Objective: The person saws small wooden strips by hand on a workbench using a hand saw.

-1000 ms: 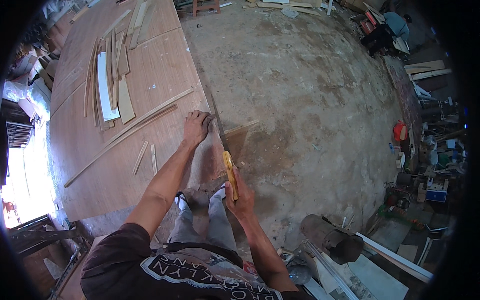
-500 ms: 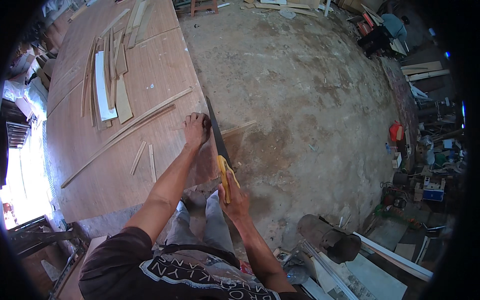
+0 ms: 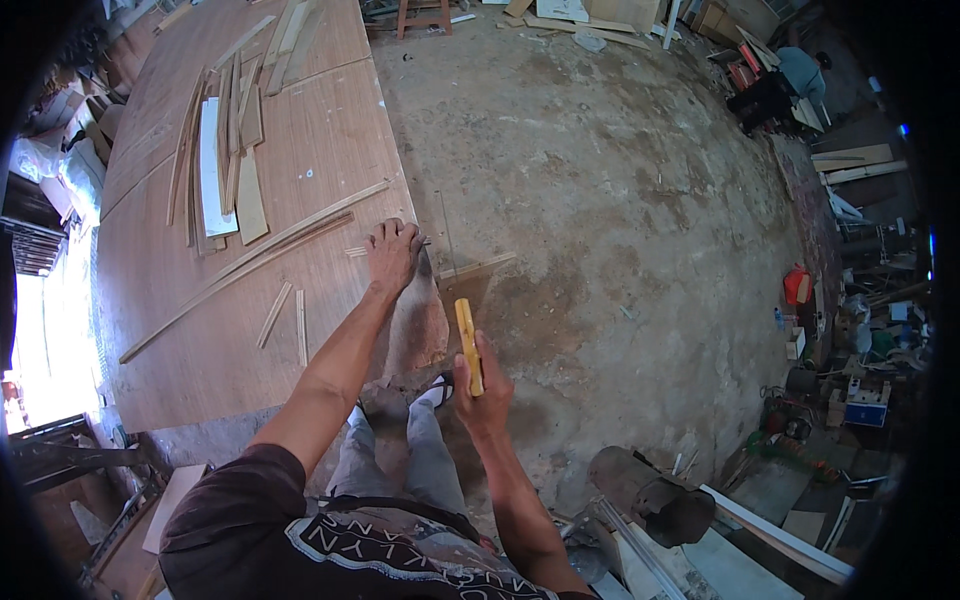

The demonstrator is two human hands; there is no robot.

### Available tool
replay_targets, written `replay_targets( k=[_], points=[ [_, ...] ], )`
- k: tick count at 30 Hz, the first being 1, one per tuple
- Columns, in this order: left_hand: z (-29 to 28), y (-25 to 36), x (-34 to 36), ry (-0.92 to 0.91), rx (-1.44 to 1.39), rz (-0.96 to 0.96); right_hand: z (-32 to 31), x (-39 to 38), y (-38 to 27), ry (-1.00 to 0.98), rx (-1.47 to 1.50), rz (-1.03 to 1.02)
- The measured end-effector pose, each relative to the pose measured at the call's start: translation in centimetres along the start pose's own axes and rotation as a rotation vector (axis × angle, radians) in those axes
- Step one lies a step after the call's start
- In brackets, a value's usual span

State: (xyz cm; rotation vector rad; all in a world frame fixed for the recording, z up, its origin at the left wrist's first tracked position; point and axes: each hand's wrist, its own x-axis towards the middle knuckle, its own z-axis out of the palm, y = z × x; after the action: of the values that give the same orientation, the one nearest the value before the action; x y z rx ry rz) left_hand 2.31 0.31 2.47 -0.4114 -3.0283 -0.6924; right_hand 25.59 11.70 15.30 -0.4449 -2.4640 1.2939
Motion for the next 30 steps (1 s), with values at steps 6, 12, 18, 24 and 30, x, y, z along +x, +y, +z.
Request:
replay_targets(
  k=[6,12,18,24,30],
  points=[
    [1.1,0.1,-0.7,0.170,0.122,0.013,-1.3,2.5,-0.4,-0.020,0.031,-0.065],
    [1.3,-0.2,-0.9,0.060,-0.004,-0.065,0.6,2.2,1.4,-0.074,0.042,-0.085],
    [1.4,-0.2,-1.9,0.004,-0.050,-0.026,2.2,1.0,3.2,-0.049,0.027,-0.134],
    [1.5,-0.1,-2.3,0.000,-0.047,0.019,3.0,0.2,3.2,-0.016,0.057,-0.139],
    [1.1,0.1,-2.3,-0.011,-0.041,0.018,3.7,-0.9,4.0,0.011,0.070,-0.138]
  ],
)
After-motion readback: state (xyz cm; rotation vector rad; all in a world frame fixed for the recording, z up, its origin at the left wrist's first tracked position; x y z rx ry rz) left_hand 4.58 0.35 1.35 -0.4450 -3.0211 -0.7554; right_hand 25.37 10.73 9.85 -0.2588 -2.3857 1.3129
